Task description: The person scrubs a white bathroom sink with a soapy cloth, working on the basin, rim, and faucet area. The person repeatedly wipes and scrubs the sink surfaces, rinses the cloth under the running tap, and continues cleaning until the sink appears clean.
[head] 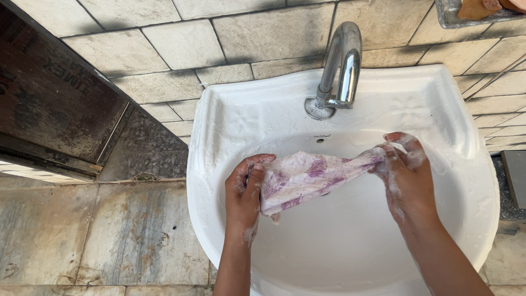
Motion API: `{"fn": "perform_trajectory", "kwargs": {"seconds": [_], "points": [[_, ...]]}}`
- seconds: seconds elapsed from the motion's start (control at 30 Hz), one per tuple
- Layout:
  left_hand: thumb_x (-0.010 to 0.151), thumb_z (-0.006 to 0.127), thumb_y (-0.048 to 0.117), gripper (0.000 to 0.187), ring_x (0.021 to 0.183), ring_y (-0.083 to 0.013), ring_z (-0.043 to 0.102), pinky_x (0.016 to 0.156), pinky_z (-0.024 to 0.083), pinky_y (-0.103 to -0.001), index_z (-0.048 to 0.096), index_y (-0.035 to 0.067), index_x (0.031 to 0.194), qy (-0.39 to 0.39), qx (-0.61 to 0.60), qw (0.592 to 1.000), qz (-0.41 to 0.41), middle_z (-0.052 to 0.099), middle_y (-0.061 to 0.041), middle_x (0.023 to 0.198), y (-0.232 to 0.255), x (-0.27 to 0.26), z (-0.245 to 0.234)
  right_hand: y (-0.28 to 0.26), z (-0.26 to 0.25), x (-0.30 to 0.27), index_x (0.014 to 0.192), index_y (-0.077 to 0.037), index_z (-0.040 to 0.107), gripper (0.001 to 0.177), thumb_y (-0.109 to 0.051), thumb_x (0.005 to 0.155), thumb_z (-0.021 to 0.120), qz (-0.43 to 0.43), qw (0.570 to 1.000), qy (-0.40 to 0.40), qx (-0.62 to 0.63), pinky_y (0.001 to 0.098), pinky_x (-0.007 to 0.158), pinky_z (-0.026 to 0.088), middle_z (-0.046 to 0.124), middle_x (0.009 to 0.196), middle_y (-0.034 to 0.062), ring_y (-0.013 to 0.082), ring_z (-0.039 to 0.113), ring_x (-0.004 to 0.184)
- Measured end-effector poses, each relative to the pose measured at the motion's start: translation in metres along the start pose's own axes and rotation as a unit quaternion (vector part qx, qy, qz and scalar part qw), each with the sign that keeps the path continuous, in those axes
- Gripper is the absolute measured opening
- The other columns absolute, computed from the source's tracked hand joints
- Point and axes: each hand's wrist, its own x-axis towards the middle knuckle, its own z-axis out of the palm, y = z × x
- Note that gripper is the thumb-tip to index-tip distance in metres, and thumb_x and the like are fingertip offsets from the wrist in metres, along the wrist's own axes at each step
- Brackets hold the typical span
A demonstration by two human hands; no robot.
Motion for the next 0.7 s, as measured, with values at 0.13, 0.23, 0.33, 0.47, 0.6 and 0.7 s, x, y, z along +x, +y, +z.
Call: {"fn": "perform_trajectory", "kwargs": {"seconds": [0.13,0.23,0.33,0.47,0.6,0.7], "points": [[0.1,0.06,0.016,0.024,0.09,-0.0134,0.065,0.085,0.054,-0.031,0.079,0.009,0.113,0.027,0.228,0.968,0.097,0.073,-0.003,0.105,0.006,-0.002,0.006,0.011,0.01,0.006,0.116,-0.01,0.051,0.011,-0.008,0.105,0.051,0.031,0.999,0.021,0.028,0.0333,0.083,0.052,0.061,0.097,0.0045,0.0149,0.061,0.091],[0.09,0.069,0.018,0.024,0.093,-0.0175,0.067,0.086,0.059,-0.036,0.083,0.019,0.11,0.084,0.481,0.871,0.053,0.066,-0.002,0.114,-0.008,-0.006,0.005,0.014,0.017,0.008,0.118,-0.008,0.052,0.011,-0.004,0.108,0.049,-0.048,0.998,0.0,-0.041,0.0296,0.085,0.049,0.06,0.101,0.0048,0.0124,0.06,0.096],[0.087,0.076,0.019,0.026,0.106,-0.0216,0.063,0.092,0.053,-0.036,0.081,0.019,0.113,0.064,0.562,0.812,0.142,0.064,-0.006,0.128,-0.051,-0.004,-0.001,0.006,0.043,-0.002,0.117,-0.008,0.055,0.014,-0.002,0.106,0.05,-0.1,0.991,-0.045,-0.08,0.0308,0.078,0.048,0.061,0.103,0.0046,0.0118,0.056,0.09],[0.101,0.057,0.018,0.035,0.096,-0.0223,0.067,0.08,0.054,-0.035,0.067,0.001,0.13,-0.031,0.144,0.987,0.059,0.068,-0.016,0.114,-0.117,-0.011,0.036,-0.008,0.087,-0.057,0.112,-0.01,0.059,0.023,0.005,0.096,0.052,-0.178,0.938,-0.167,-0.246,0.0315,0.075,0.053,0.068,0.099,0.0051,0.0135,0.061,0.081],[0.107,0.042,0.032,0.056,0.106,-0.0214,0.066,0.088,0.059,-0.035,0.042,0.005,0.155,-0.078,-0.291,0.953,0.022,0.065,-0.013,0.119,-0.107,-0.022,0.054,-0.02,0.095,-0.103,0.114,-0.012,0.067,0.042,0.007,0.076,0.064,-0.363,0.799,-0.281,-0.388,0.0432,0.087,0.053,0.07,0.101,0.0056,0.0228,0.066,0.096],[0.101,0.033,0.048,0.068,0.106,-0.024,0.068,0.087,0.061,-0.034,0.04,0.001,0.149,-0.101,-0.441,0.892,0.008,0.07,-0.016,0.122,-0.076,-0.021,0.043,-0.017,0.082,-0.108,0.116,-0.006,0.067,0.042,0.001,0.075,0.068,-0.382,0.77,-0.336,-0.385,0.0461,0.089,0.053,0.07,0.108,0.0131,0.0301,0.066,0.106]]}}
